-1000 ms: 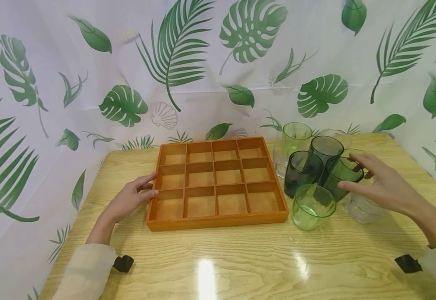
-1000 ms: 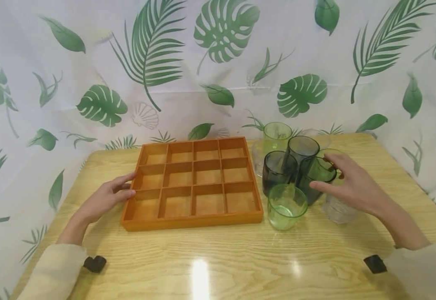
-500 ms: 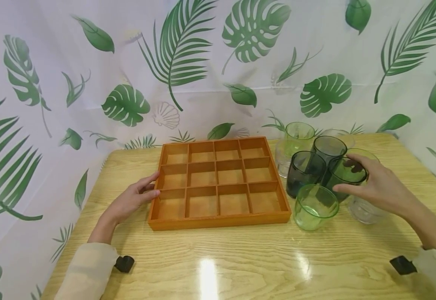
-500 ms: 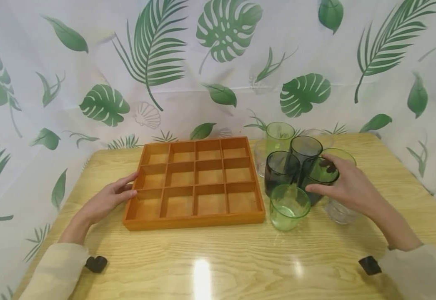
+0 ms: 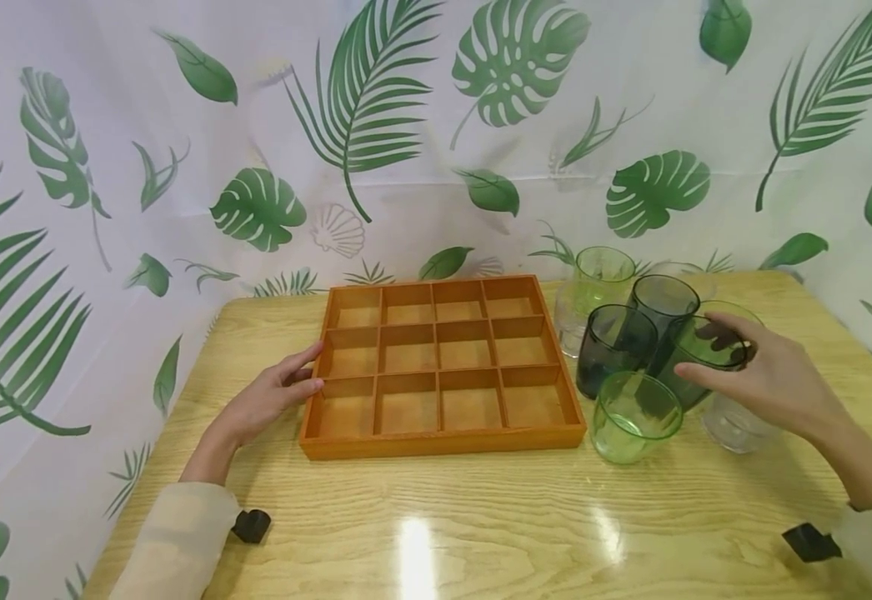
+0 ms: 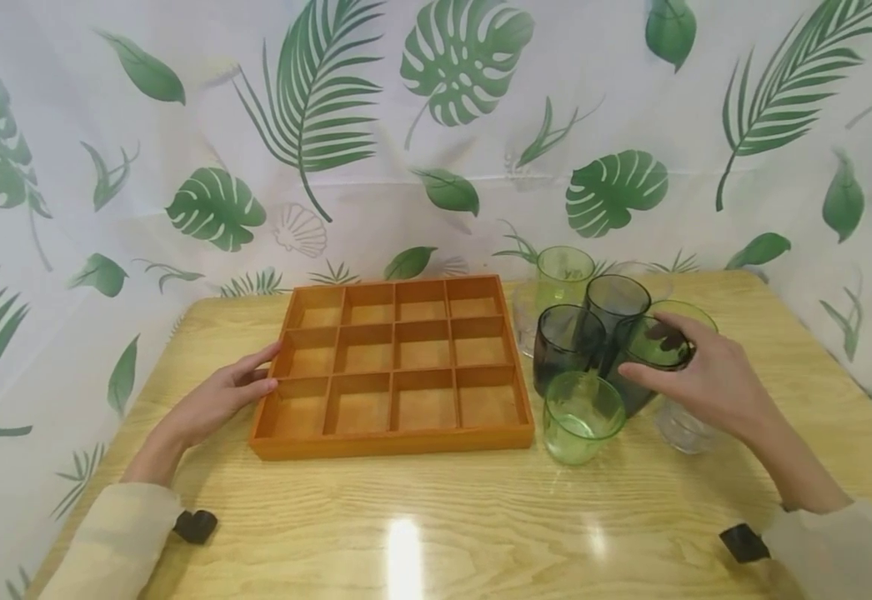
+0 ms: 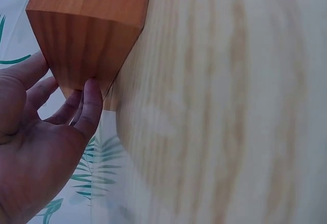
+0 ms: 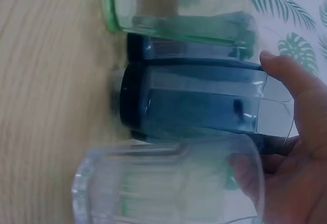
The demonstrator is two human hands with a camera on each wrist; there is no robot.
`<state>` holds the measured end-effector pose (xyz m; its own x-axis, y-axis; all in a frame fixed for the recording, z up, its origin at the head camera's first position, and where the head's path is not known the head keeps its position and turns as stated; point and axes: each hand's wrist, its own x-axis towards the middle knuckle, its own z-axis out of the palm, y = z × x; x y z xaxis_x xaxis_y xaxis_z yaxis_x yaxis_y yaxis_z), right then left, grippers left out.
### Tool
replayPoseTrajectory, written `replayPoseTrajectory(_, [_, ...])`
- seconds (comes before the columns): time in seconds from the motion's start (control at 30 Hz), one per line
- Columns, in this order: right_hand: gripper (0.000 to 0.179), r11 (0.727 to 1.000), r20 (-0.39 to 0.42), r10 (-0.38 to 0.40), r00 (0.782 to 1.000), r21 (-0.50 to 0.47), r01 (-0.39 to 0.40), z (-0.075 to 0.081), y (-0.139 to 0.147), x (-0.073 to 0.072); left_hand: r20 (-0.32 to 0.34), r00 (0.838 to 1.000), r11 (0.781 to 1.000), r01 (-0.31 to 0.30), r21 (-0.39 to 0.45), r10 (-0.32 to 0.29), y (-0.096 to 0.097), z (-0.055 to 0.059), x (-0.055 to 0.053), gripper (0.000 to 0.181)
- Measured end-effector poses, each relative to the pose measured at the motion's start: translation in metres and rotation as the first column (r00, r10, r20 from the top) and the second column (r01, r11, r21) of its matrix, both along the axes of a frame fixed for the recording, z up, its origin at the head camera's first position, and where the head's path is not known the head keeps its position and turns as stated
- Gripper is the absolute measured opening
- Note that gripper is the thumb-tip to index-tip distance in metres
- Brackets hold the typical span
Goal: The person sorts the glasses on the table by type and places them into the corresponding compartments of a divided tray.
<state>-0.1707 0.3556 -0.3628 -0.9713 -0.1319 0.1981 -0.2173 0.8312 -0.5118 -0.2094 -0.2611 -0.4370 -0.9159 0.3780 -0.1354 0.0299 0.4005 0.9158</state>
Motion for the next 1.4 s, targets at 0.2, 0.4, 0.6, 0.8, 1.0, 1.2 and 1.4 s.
replayPoseTrajectory(0.2, [0.087,1.0,-0.002,-0.02,1.0,-0.006,0.02,0.014,-0.001,0.005,-0.002,1.0,1.0,0.0,-0.005,0.0,0.0,0.0,0.0,0.069])
replayPoseTrajectory(0.4, [0.085,0.999,-0.038,-0.048,0.998,-0.001,0.048,0.029,0.0,0.01,0.011,1.0,1.0,0.0,-0.001,0.0,0.002,0.003,0.001,0.07])
replayPoseTrajectory(0.6, [0.084,0.997,-0.057,-0.068,0.996,0.023,0.07,0.044,-0.003,0.016,0.008,1.0,1.0,-0.003,-0.009,0.003,0.003,0.004,0.0,0.07])
replayPoseTrajectory(0.8, [0.084,0.995,-0.065,-0.075,0.995,0.054,0.078,0.059,-0.003,0.018,0.006,1.0,1.0,-0.001,-0.02,0.001,0.003,0.004,0.0,0.07])
replayPoseTrajectory(1.0, [0.083,0.996,-0.064,-0.088,0.994,0.027,0.09,0.065,-0.004,0.021,0.009,1.0,1.0,-0.003,-0.017,0.003,0.004,0.004,0.001,0.07])
replayPoseTrajectory(1.2, [0.083,0.998,-0.084,-0.068,0.994,-0.014,0.067,0.07,-0.008,0.023,0.01,1.0,1.0,-0.006,-0.013,0.006,0.004,0.005,0.001,0.069])
replayPoseTrajectory(1.4, [0.083,0.996,-0.092,-0.086,0.992,-0.012,0.085,0.078,-0.016,0.026,0.005,1.0,1.0,-0.003,-0.019,0.003,0.004,0.006,0.002,0.069])
